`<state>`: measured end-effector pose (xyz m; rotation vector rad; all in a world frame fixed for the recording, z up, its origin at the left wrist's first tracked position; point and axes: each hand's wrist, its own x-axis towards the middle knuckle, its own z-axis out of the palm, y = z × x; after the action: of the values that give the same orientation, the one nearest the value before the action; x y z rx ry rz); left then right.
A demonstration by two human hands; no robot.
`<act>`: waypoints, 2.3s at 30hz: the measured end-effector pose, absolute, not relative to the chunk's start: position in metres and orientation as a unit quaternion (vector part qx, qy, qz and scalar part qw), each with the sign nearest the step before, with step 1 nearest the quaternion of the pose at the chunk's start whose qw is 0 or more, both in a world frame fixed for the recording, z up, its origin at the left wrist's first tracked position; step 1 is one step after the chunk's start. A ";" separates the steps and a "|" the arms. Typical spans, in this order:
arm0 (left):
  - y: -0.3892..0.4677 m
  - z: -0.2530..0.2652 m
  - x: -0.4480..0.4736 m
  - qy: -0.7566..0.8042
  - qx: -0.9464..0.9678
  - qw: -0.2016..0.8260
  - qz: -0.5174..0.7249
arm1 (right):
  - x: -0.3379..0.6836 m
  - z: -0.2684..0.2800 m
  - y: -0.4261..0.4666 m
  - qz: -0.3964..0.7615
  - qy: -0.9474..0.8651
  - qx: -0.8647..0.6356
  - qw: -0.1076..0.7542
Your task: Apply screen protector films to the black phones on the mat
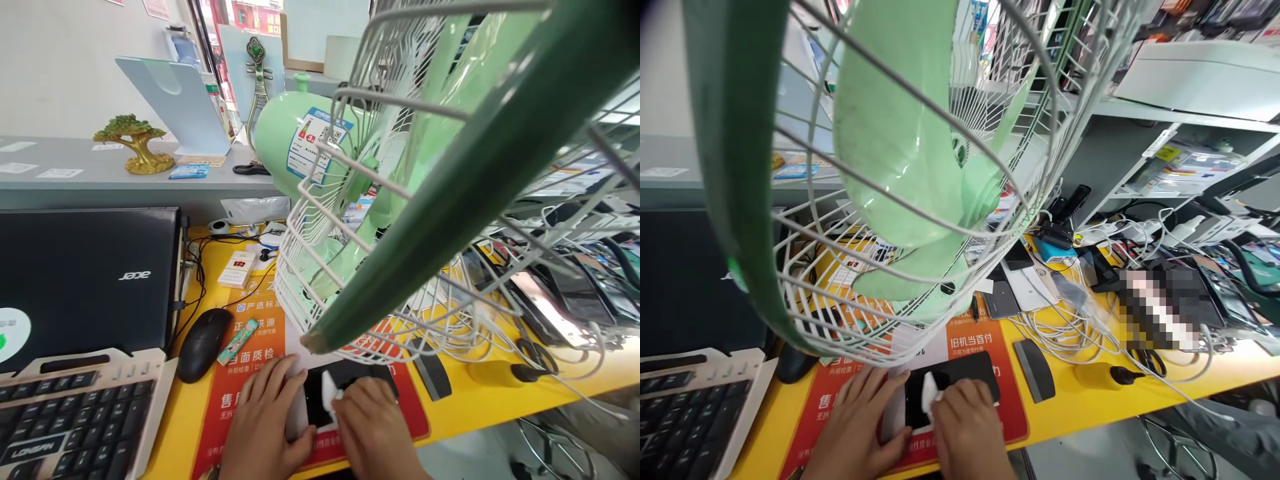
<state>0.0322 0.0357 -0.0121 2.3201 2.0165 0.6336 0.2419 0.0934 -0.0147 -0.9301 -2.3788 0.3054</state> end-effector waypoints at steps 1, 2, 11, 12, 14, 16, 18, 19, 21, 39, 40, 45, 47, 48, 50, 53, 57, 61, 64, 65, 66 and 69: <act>0.035 -0.012 0.032 0.645 0.737 0.004 0.201 | 0.257 -0.014 0.100 0.104 -0.876 -0.378 0.281; 0.035 -0.011 0.033 0.647 0.735 0.007 0.201 | 0.271 -0.012 0.108 0.083 -0.863 -0.411 0.281; 0.037 -0.011 0.035 0.650 0.729 0.008 0.215 | 0.219 -0.017 0.107 0.083 -0.860 -0.410 0.292; 0.037 -0.012 0.035 0.649 0.730 0.005 0.214 | 0.210 -0.018 0.100 0.096 -0.873 -0.380 0.291; 0.037 -0.013 0.034 0.648 0.731 -0.006 0.214 | 0.210 -0.018 0.093 0.115 -0.893 -0.327 0.287; 0.037 -0.015 0.033 0.645 0.734 -0.017 0.213 | 0.233 -0.016 0.095 0.121 -0.896 -0.318 0.284; 0.038 -0.016 0.032 0.644 0.735 -0.017 0.209 | 0.268 -0.012 0.106 0.103 -0.885 -0.353 0.285; 0.038 -0.017 0.032 0.646 0.735 -0.012 0.206 | 0.283 -0.011 0.113 0.081 -0.876 -0.376 0.291; 0.038 -0.018 0.031 0.651 0.733 0.003 0.199 | 0.299 -0.009 0.125 0.035 -0.857 -0.416 0.302; 0.037 -0.014 0.035 0.665 0.720 0.025 0.198 | 0.255 -0.010 0.132 0.060 -0.883 -0.366 0.289; 0.037 -0.014 0.035 0.664 0.720 0.025 0.198 | 0.247 -0.010 0.132 0.060 -0.886 -0.359 0.287; 0.037 -0.009 0.037 0.668 0.717 0.033 0.196 | 0.209 -0.011 0.115 0.087 -0.927 -0.289 0.224; 0.037 -0.009 0.038 0.673 0.713 0.038 0.195 | 0.219 -0.010 0.113 0.109 -0.939 -0.262 0.194; 0.037 -0.008 0.038 0.674 0.711 0.040 0.195 | 0.227 -0.009 0.113 0.118 -0.940 -0.258 0.189; 0.037 -0.009 0.038 0.674 0.711 0.044 0.196 | 0.243 -0.007 0.119 0.119 -0.933 -0.274 0.199; 0.036 -0.010 0.037 0.672 0.713 0.048 0.196 | 0.244 -0.006 0.126 0.081 -0.916 -0.320 0.229; 0.036 -0.012 0.039 0.676 0.709 0.045 0.195 | 0.216 -0.011 0.116 0.065 -0.935 -0.284 0.201; 0.037 -0.012 0.040 0.676 0.709 0.037 0.200 | 0.228 -0.010 0.110 0.097 -0.952 -0.233 0.176; 0.037 -0.011 0.039 0.674 0.710 0.052 0.198 | 0.253 -0.006 0.123 0.095 -0.935 -0.270 0.208; 0.037 -0.011 0.038 0.675 0.709 0.058 0.196 | 0.257 -0.005 0.127 0.087 -0.926 -0.291 0.225; 0.037 -0.010 0.038 0.676 0.708 0.064 0.195 | 0.257 -0.005 0.129 0.078 -0.917 -0.309 0.239; 0.036 -0.009 0.037 0.677 0.706 0.080 0.191 | 0.240 -0.012 0.119 0.080 -0.914 -0.312 0.248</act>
<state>0.0372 0.0361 -0.0091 2.1122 2.0258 0.5721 0.2402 0.1192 -0.0119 -0.8496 -2.4893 0.2186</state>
